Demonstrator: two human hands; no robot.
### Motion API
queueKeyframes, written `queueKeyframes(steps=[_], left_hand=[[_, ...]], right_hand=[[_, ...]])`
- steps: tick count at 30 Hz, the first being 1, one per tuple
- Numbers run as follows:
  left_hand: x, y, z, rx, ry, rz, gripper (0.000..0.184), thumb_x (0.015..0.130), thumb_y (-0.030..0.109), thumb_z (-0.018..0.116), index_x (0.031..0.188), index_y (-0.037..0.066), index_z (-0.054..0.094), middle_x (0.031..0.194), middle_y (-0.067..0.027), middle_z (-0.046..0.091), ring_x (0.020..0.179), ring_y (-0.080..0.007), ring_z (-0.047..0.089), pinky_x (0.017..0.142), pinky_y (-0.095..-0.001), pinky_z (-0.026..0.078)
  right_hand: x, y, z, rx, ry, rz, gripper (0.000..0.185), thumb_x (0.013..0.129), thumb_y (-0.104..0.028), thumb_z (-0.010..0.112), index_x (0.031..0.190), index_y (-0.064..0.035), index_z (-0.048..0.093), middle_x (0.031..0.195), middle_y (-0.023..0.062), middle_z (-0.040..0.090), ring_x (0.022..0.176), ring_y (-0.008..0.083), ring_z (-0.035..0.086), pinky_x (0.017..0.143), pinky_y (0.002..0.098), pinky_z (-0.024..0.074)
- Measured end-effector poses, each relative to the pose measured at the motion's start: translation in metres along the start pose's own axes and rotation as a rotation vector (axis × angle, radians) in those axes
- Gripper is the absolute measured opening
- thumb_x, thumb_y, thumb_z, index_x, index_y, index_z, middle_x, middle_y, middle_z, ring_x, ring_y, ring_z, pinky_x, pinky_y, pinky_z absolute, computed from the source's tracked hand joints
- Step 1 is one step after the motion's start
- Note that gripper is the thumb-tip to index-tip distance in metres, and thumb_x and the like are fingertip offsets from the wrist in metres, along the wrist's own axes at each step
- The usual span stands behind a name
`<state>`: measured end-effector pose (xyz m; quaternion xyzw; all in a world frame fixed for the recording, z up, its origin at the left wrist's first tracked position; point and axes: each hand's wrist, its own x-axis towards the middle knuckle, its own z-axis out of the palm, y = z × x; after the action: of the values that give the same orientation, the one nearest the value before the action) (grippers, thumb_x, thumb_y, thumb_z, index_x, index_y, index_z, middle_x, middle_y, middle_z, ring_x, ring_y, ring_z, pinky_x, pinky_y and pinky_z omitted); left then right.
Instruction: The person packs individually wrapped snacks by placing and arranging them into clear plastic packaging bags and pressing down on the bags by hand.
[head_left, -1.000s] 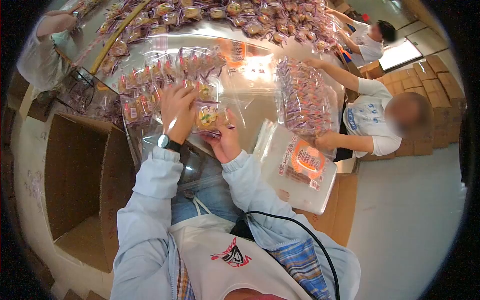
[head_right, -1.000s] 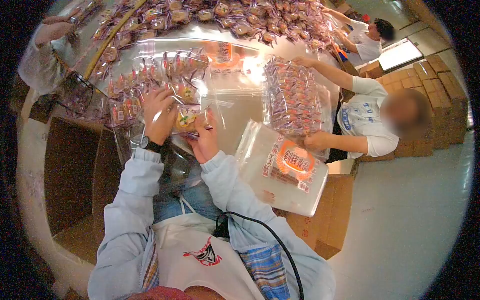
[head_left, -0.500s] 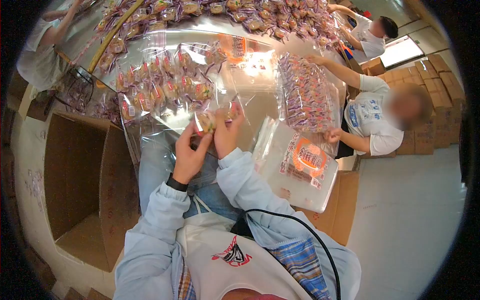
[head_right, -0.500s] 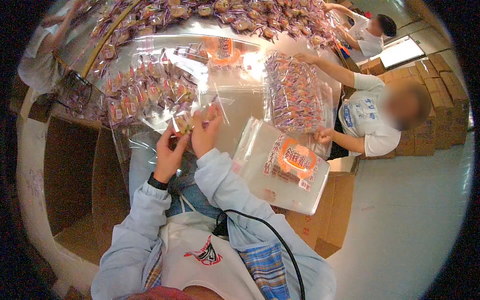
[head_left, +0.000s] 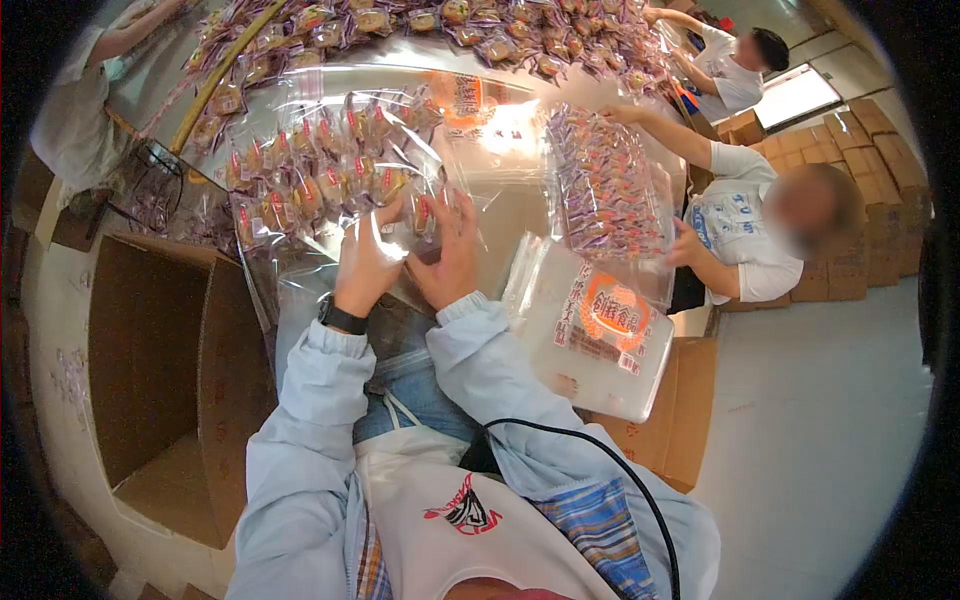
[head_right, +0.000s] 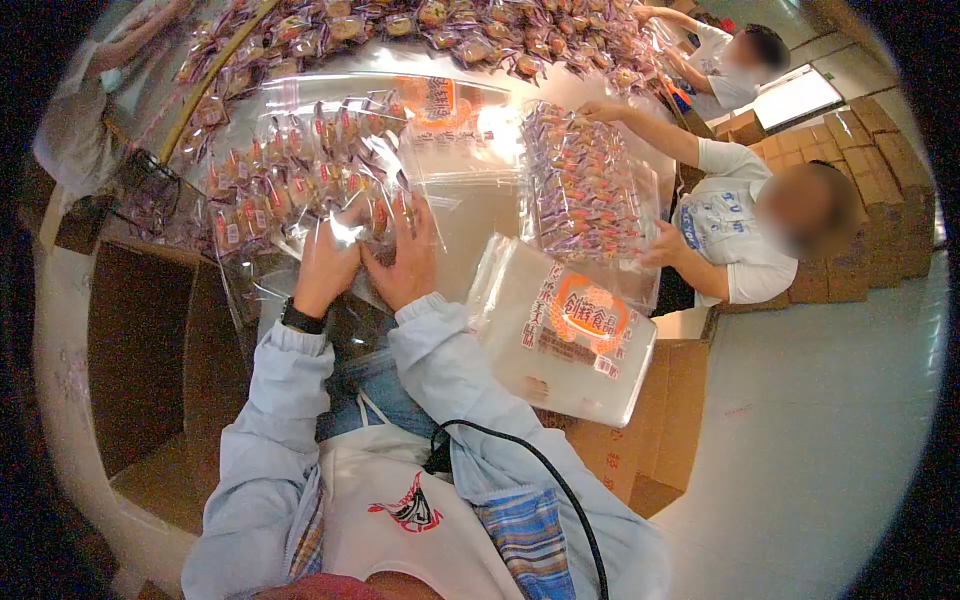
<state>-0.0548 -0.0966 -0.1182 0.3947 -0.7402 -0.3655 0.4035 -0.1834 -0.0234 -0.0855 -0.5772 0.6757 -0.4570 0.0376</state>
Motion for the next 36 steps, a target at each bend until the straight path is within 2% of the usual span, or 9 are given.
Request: queueKeyframes(steps=[3, 4, 8, 18, 21, 24, 27, 31, 36], left_hand=[[0.005, 0.042, -0.010, 0.323, 0.079, 0.032, 0.046, 0.087, 0.007, 0.061, 0.133, 0.005, 0.064, 0.130, -0.0188, 0.064, 0.117, -0.0367, 0.058, 0.096, -0.0461, 0.048], [0.012, 0.068, -0.012, 0.554, 0.111, 0.011, 0.046, 0.086, 0.015, 0.065, 0.132, 0.006, 0.065, 0.137, -0.0133, 0.061, 0.132, -0.0332, 0.050, 0.112, -0.0525, 0.034], [0.028, 0.047, 0.001, 1.047, 0.152, 0.008, 0.053, 0.083, 0.024, 0.071, 0.136, 0.019, 0.064, 0.148, -0.0052, 0.052, 0.143, -0.0307, 0.041, 0.120, -0.0662, 0.010], [0.035, 0.029, 0.000, 0.774, 0.329, 0.039, 0.038, 0.085, 0.039, 0.073, 0.117, 0.018, 0.070, 0.135, -0.0039, 0.062, 0.141, -0.0296, 0.045, 0.122, -0.0633, 0.012], [0.036, 0.022, 0.001, 0.849, 0.339, 0.017, 0.039, 0.085, 0.039, 0.072, 0.115, 0.015, 0.069, 0.127, -0.0061, 0.065, 0.138, -0.0304, 0.047, 0.122, -0.0625, 0.015], [0.038, 0.022, -0.001, 0.930, 0.320, 0.009, 0.038, 0.086, 0.038, 0.071, 0.114, 0.013, 0.068, 0.124, -0.0079, 0.065, 0.137, -0.0305, 0.047, 0.121, -0.0632, 0.018], [0.042, 0.024, -0.004, 0.829, 0.272, 0.169, 0.036, 0.086, 0.021, 0.065, 0.121, 0.012, 0.068, 0.128, -0.0071, 0.065, 0.133, -0.0282, 0.052, 0.118, -0.0671, 0.020], [0.043, 0.011, -0.010, 0.721, 0.176, 0.262, 0.042, 0.087, 0.022, 0.066, 0.129, 0.015, 0.066, 0.135, -0.0070, 0.064, 0.135, -0.0316, 0.053, 0.117, -0.0640, 0.027], [0.043, 0.018, -0.015, 0.830, 0.112, 0.185, 0.046, 0.088, 0.019, 0.067, 0.133, 0.012, 0.064, 0.131, -0.0109, 0.066, 0.133, -0.0273, 0.054, 0.119, -0.0572, 0.027]], right_hand=[[0.009, 0.007, 0.011, -0.008, 0.049, 0.001, 0.061, 0.086, -0.016, 0.077, 0.144, -0.0121, 0.057, 0.156, 0.0269, 0.037, 0.143, 0.0463, 0.038, 0.117, 0.0510, 0.0371], [0.014, 0.002, 0.013, 0.002, 0.075, -0.013, 0.060, 0.087, -0.014, 0.076, 0.143, -0.0108, 0.057, 0.154, 0.0271, 0.040, 0.143, 0.0460, 0.040, 0.116, 0.0511, 0.0379], [0.016, -0.005, 0.019, 0.001, 0.150, -0.029, 0.053, 0.089, -0.010, 0.074, 0.139, -0.0075, 0.059, 0.151, 0.0279, 0.045, 0.142, 0.0453, 0.043, 0.115, 0.0507, 0.0390], [0.027, 0.004, 0.038, -0.093, 0.182, -0.010, 0.053, 0.090, -0.016, 0.073, 0.139, -0.0054, 0.058, 0.156, 0.0280, 0.036, 0.143, 0.0474, 0.037, 0.116, 0.0521, 0.0373], [0.037, -0.002, 0.047, -0.136, 0.246, 0.062, 0.057, 0.083, -0.017, 0.079, 0.136, -0.0059, 0.061, 0.149, 0.0278, 0.047, 0.144, 0.0424, 0.039, 0.118, 0.0542, 0.0307], [0.040, 0.009, 0.055, -0.236, 0.252, -0.043, 0.046, 0.092, -0.024, 0.071, 0.131, -0.0026, 0.060, 0.147, 0.0283, 0.046, 0.138, 0.0467, 0.043, 0.113, 0.0514, 0.0399], [0.048, 0.018, 0.053, 0.005, 0.118, 0.065, 0.048, 0.092, -0.026, 0.070, 0.134, -0.0032, 0.060, 0.147, 0.0311, 0.047, 0.133, 0.0477, 0.048, 0.111, 0.0505, 0.0419], [0.049, 0.021, 0.052, 0.006, 0.061, 0.085, 0.058, 0.094, -0.024, 0.067, 0.144, 0.0002, 0.052, 0.157, 0.0323, 0.038, 0.137, 0.0504, 0.047, 0.111, 0.0522, 0.0414], [0.040, 0.024, 0.063, 0.107, 0.141, 0.053, 0.064, 0.095, -0.014, 0.067, 0.150, 0.0045, 0.040, 0.160, 0.0327, 0.031, 0.150, 0.0491, 0.029, 0.122, 0.0513, 0.0301]])
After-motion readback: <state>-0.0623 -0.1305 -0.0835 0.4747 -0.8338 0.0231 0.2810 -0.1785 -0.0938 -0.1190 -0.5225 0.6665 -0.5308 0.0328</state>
